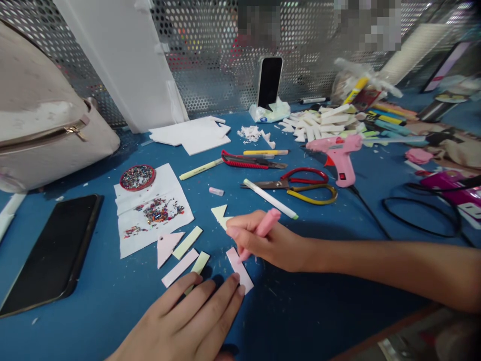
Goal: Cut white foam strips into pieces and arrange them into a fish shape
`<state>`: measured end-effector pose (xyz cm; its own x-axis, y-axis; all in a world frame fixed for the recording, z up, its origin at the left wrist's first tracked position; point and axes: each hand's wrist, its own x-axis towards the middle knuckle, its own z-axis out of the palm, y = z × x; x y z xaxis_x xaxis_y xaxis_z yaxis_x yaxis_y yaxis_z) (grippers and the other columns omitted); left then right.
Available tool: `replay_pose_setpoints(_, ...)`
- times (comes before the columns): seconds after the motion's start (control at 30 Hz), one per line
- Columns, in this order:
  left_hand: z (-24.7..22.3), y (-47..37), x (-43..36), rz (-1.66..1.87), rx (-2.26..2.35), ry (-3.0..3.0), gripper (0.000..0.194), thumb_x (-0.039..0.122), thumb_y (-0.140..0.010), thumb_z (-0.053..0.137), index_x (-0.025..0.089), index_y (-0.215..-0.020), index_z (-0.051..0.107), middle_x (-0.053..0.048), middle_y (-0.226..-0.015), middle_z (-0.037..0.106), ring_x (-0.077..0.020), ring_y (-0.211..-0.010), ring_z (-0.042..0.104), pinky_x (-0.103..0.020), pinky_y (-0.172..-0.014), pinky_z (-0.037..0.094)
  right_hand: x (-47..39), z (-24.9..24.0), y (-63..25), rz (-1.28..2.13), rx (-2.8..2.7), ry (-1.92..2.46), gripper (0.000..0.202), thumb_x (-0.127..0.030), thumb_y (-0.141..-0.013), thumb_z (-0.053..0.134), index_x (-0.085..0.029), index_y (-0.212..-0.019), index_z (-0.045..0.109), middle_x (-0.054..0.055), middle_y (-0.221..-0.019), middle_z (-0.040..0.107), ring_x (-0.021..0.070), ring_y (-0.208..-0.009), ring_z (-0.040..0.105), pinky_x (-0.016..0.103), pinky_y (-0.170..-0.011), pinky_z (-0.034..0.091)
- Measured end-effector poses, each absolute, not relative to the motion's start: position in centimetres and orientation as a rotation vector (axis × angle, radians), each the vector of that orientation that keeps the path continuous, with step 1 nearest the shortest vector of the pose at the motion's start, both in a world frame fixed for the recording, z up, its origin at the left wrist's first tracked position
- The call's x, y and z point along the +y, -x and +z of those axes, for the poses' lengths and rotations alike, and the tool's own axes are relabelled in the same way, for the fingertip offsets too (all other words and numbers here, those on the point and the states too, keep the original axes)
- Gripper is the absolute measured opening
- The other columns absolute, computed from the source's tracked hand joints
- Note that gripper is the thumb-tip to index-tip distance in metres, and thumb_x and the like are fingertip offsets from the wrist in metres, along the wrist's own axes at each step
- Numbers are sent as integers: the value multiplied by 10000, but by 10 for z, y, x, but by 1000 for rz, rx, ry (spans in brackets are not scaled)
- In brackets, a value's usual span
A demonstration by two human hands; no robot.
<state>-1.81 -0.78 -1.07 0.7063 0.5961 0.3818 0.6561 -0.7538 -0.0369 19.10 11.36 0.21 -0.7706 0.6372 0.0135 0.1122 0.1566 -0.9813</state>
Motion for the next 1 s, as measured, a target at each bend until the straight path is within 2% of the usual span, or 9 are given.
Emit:
replay_pose_setpoints(0.17,-9,20,-9,-524,-1004,2745,410,480,-1060,410,244,-1301,644,68,-1329,668,-133,-1030,586,-293,-1115,294,114,3,-192,1621,-2009,721,455,-439,-1015,494,-180,-652,404,-44,-670,378,97,-631,445,220,-591,407)
replay_pose_setpoints(0.47,-14,20,-9,-526,-1008,2742,407,482,-1058,418,247,-1299,646,67,-1331,665,-134,-1032,586,-300,-1087,321,114,1,-191,1684,-1959,721,490,-500,-1013,475,-186,-645,394,-45,-643,370,99,-602,446,224,-569,410)
replay_pose_setpoints(0.63,-12,20,-11,-517,-1017,2748,403,483,-1056,422,250,-1293,649,74,-1321,671,-130,-1031,579,-293,-1098,313,115,0,-190,1660,-1962,752,470,-497,-997,513,-172,-660,465,-28,-672,460,103,-622,512,225,-576,426)
replay_pose_setpoints(0.73,-11,20,-10,-530,-994,2728,402,475,-1063,405,251,-1288,652,79,-1316,674,-130,-1018,578,-294,-1099,309,115,0,-191,1666,-1955,747,517,-516,-1011,472,-176,-623,440,-31,-609,452,99,-577,488,225,-548,409)
replay_pose_setpoints(0.83,-10,20,-8,-438,-954,2762,402,460,-1070,396,253,-1322,631,77,-1346,656,-128,-1043,580,-288,-1091,319,117,1,-191,1588,-1976,744,483,-497,-1013,475,-172,-655,457,-25,-677,467,99,-620,480,224,-588,442)
replay_pose_setpoints(1.0,-11,19,-9,-511,-1011,2744,397,475,-1055,431,248,-1296,650,72,-1333,664,-129,-1034,579,-292,-1133,280,119,2,-192,1630,-1992,695,524,-486,-1026,446,-168,-610,458,-37,-609,416,92,-568,452,218,-538,414)
